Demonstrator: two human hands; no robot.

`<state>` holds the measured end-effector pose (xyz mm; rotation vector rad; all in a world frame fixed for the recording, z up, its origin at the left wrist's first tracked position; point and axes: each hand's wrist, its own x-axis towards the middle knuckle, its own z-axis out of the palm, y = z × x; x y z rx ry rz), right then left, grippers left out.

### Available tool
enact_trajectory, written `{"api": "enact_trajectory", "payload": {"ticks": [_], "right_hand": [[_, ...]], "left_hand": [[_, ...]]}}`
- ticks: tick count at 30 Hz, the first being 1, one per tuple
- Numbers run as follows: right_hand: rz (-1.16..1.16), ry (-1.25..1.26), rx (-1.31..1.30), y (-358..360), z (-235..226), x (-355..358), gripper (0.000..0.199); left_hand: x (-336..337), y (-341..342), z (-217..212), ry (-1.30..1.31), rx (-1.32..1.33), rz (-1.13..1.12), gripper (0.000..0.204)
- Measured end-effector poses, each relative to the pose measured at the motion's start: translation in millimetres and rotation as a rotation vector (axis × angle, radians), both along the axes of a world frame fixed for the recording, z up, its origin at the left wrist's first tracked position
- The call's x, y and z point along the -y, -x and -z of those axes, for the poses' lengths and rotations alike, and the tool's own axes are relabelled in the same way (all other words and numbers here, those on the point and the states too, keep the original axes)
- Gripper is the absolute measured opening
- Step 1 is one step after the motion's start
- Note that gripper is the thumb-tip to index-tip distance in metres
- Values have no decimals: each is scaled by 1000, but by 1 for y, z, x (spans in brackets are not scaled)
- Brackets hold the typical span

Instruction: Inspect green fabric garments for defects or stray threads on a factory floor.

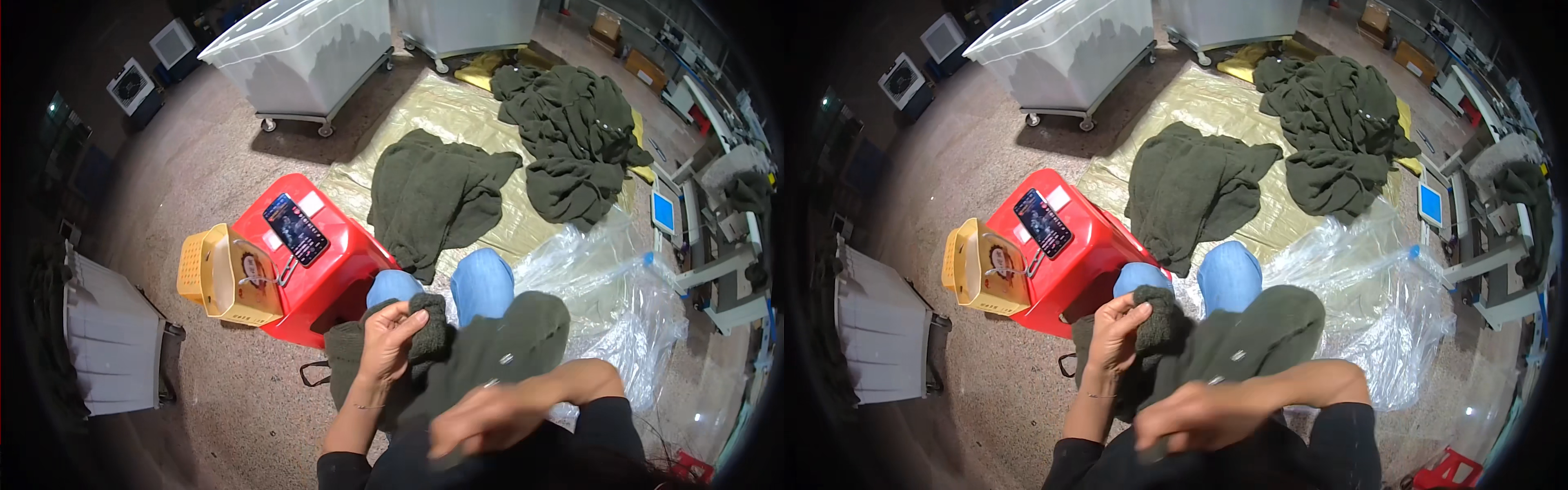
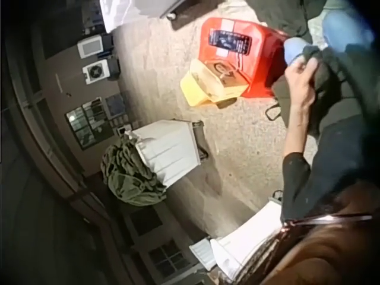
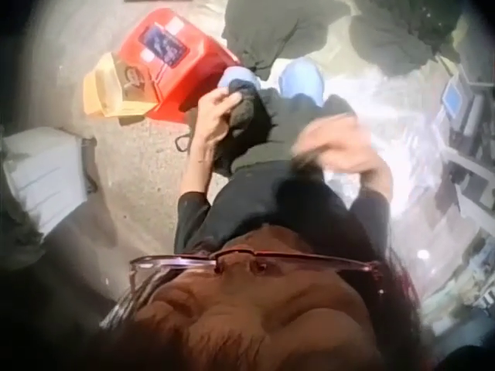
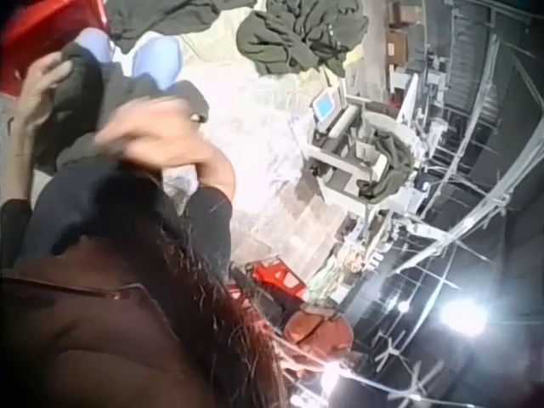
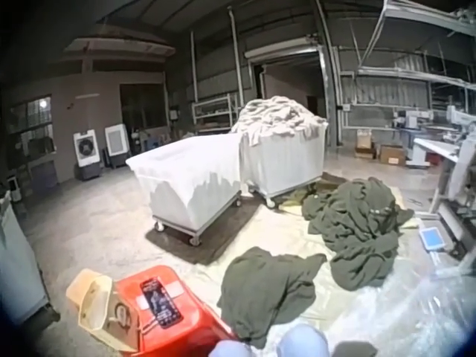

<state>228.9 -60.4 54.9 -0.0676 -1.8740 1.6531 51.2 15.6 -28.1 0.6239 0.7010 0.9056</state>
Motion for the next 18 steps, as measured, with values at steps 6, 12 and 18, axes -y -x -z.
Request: {"api": "enact_trajectory", "payload": {"ticks": [6, 12, 18], "right_hand": [[464, -78, 165, 43, 78, -15, 30], [810, 118, 217, 6, 107, -33, 29], [470, 97, 394, -12, 104, -51, 22]], "left_hand": [[18, 7, 26, 116, -124, -141, 12], [36, 16, 36, 167, -101, -193, 20], [39, 19, 31, -27, -485, -75, 17]]}}
